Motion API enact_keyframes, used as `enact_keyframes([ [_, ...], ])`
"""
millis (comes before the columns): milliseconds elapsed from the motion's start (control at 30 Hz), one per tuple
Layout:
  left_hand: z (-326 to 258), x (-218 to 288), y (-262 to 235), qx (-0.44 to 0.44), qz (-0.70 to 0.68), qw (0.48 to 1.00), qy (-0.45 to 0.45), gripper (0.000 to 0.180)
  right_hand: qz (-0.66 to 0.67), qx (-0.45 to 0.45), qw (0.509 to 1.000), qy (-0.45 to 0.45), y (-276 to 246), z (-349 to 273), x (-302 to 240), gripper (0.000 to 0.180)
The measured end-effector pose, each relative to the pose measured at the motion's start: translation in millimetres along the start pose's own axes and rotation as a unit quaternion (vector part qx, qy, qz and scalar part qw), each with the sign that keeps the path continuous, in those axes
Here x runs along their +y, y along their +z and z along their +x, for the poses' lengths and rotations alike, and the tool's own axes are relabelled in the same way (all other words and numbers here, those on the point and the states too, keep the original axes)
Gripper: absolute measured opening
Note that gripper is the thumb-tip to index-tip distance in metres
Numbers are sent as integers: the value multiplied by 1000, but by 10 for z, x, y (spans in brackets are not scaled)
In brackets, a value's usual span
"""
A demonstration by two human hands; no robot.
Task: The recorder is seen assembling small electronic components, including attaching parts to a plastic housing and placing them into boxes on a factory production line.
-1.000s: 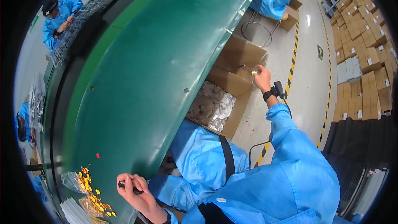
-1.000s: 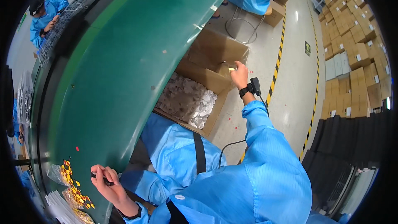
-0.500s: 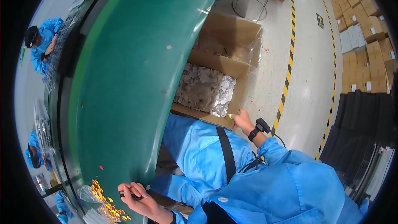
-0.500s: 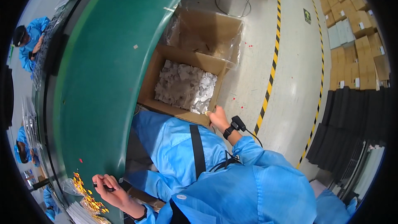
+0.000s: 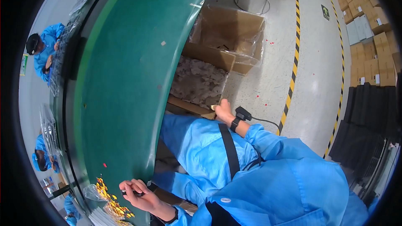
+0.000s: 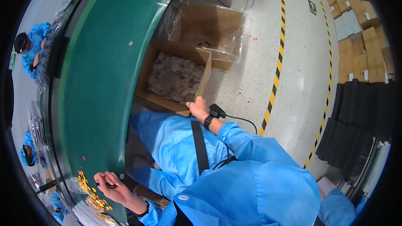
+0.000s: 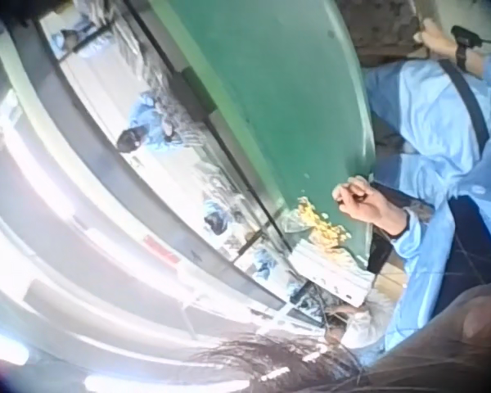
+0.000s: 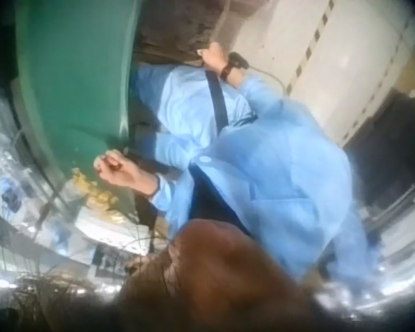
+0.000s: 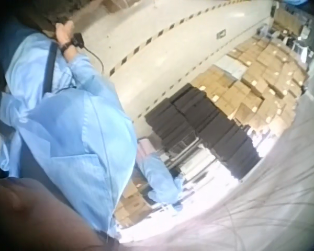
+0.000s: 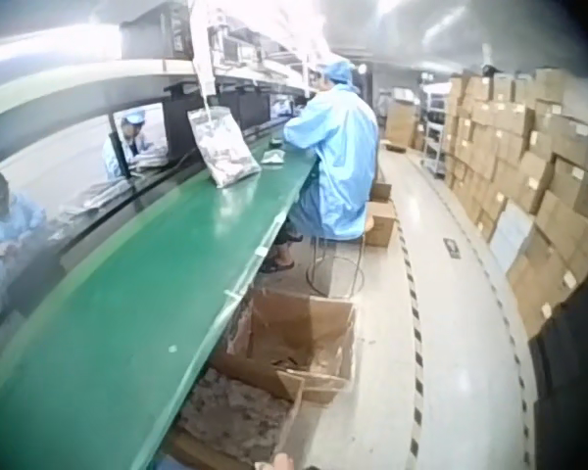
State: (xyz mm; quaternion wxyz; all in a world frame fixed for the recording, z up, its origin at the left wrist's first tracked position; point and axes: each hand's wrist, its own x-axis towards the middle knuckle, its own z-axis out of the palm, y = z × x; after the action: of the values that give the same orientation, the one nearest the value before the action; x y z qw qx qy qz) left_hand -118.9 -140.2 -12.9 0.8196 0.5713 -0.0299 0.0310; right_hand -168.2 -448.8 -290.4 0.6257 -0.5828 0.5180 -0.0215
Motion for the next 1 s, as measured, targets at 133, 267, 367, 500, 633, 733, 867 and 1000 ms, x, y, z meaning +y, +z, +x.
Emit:
enact_keyframes([
  [133, -25, -46, -2, 8, 14, 1000, 7, 14, 46, -61, 997, -18, 311, 131, -134, 29],
  [267, -65, -22, -30, -14, 41, 999, 7, 14, 32, -265, 962, -56, 262, 605, 25, 34],
  [367, -60, -8, -67, 1, 49, 999, 10, 14, -175, -272, 933, -156, -253, 1012, -339, 36],
  [500, -74, -5, -82, -4, 74, 997, 13, 14, -423, 207, 804, -363, -1188, 1738, -623, 44],
  [633, -43, -6, -29, 23, 84, 996, 12, 14, -540, 102, 772, -319, -1625, 2062, -561, 28],
  [733, -28, 4, 70, 18, 100, 995, 8, 14, -570, 65, 770, -280, -1831, 2251, -153, 16],
  [867, -56, 17, 4, 28, 92, 995, 1, 13, -564, 45, 789, -237, -1821, 1771, -64, 22],
  [1000, -103, 3, 88, 16, 128, 991, 13, 13, -508, 29, 848, -149, -1670, 1162, 407, 21],
])
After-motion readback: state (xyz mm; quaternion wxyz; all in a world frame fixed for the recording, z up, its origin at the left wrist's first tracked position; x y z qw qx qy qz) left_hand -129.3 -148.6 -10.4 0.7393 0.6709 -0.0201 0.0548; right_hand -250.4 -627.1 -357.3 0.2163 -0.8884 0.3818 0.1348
